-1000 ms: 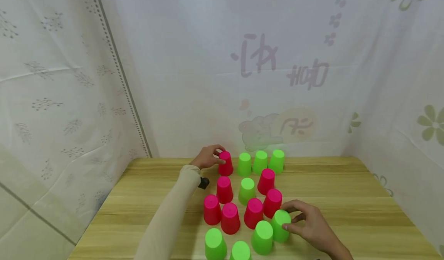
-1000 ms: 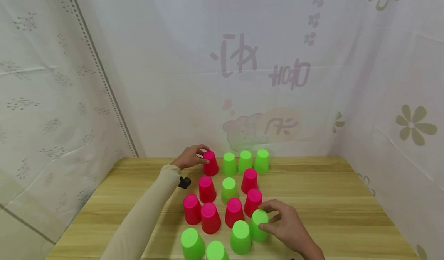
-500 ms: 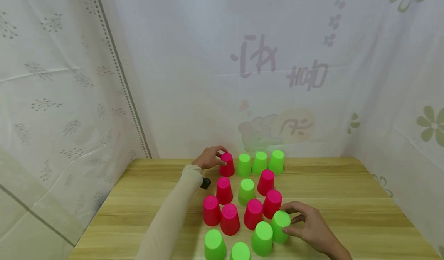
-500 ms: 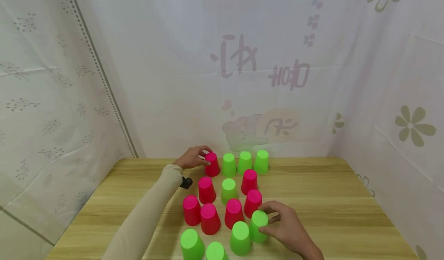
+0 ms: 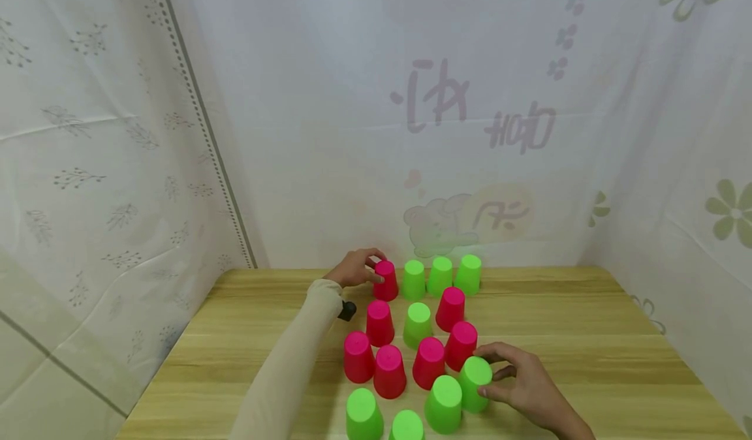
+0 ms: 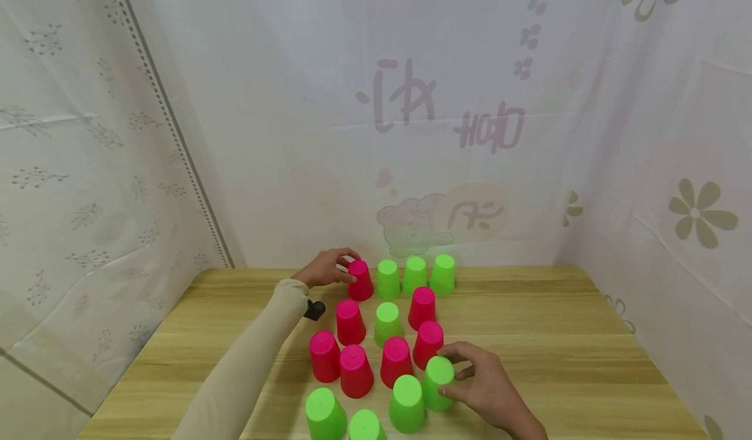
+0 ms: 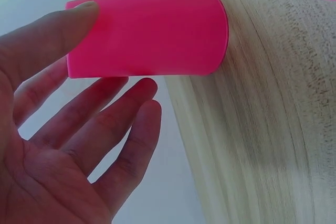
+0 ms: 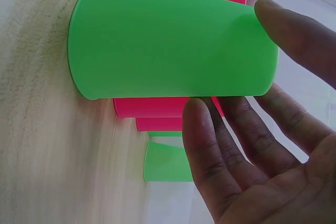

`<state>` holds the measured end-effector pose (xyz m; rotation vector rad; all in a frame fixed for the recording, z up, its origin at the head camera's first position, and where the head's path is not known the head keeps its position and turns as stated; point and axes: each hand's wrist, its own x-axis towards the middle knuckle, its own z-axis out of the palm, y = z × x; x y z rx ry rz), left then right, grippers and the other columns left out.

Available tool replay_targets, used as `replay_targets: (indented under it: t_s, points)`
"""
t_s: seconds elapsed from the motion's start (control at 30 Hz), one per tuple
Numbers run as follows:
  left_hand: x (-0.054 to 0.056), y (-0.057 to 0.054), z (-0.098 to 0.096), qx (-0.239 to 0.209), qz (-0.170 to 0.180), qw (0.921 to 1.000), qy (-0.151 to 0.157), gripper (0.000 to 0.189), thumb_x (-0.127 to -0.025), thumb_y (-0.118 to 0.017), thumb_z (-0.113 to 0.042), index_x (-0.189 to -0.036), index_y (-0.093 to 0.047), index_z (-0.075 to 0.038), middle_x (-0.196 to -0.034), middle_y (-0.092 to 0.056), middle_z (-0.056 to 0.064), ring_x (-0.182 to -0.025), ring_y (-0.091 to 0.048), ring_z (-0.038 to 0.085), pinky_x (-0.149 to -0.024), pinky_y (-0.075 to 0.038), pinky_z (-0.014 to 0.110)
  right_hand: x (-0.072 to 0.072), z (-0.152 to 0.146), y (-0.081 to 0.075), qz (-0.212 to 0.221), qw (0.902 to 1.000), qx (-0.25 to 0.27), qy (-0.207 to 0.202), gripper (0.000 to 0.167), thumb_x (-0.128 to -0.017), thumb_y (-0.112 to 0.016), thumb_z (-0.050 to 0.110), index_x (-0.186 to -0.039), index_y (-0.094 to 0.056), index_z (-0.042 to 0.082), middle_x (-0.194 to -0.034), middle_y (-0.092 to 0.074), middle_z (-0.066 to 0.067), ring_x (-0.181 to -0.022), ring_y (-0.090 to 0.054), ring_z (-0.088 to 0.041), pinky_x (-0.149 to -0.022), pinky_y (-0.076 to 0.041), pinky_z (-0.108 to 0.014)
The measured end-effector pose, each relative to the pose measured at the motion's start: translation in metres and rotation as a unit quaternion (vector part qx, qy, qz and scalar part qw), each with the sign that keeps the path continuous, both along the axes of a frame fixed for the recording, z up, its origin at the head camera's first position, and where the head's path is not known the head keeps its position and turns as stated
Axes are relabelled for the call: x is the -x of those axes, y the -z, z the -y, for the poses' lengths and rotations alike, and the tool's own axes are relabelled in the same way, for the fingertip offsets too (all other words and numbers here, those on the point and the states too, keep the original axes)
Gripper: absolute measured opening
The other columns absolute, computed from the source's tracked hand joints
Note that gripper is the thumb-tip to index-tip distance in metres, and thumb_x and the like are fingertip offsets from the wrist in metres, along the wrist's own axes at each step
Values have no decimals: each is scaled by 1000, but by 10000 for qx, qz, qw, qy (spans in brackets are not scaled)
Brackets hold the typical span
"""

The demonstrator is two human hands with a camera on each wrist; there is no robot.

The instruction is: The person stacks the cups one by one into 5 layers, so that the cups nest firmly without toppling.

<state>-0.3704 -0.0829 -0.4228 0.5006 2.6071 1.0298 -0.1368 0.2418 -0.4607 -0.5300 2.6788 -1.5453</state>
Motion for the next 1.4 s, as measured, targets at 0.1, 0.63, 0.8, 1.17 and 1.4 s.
replay_targets:
  t_s: [0.1, 0.63, 0.8, 1.17, 1.4]
  points:
    - [-2, -2, 2, -3, -58, 10000, 59, 52, -87, -77, -11, -135, -57, -12, -132, -65, 18, -122, -62, 34, -98, -57, 46, 1, -1, 1, -8, 10000, -4, -16, 48, -80, -85, 25, -121, -65, 9, -117, -70, -11, -100, -62, 4, -73, -58, -26]
    - [-38, -1, 40, -603, -510, 9965, 267, 50, -90, -73, -9, -136, -54, -5, -131, -63, 27, -115, -68, 41, -94, -59, 49, 4, -4, 2, 291, 9995, 65, -135, 44, -82, -83, 26, -120, -64, 12, -119, -69, -10, -101, -61, 3, -75, -59, -25]
    - [-54, -1, 45, -774, -558, 9950, 309, 49, -90, -74, -12, -135, -56, -7, -127, -66, 22, -114, -68, 40, -92, -60, 47, 6, -4, 1, 195, 9997, 24, -170, 42, -82, -83, 25, -119, -64, 13, -119, -69, -10, -101, -62, 2, -75, -59, -25]
    - [-87, 4, 59, -1179, -822, 9890, 355, 38, -91, -73, -18, -126, -62, -6, -117, -70, 15, -107, -70, 30, -91, -60, 41, 10, -14, -6, -267, 9994, -114, -170, 39, -83, -82, 20, -116, -65, 12, -112, -71, -9, -97, -63, 4, -71, -59, -24]
    - [-107, 12, 64, -1218, -757, 9877, 619, 33, -92, -72, -20, -121, -65, -4, -117, -71, 20, -106, -70, 30, -90, -60, 39, 17, -28, -14, -409, 9984, -365, -107, 40, -82, -83, 20, -117, -65, 12, -110, -71, -9, -96, -62, 5, -69, -58, -24]
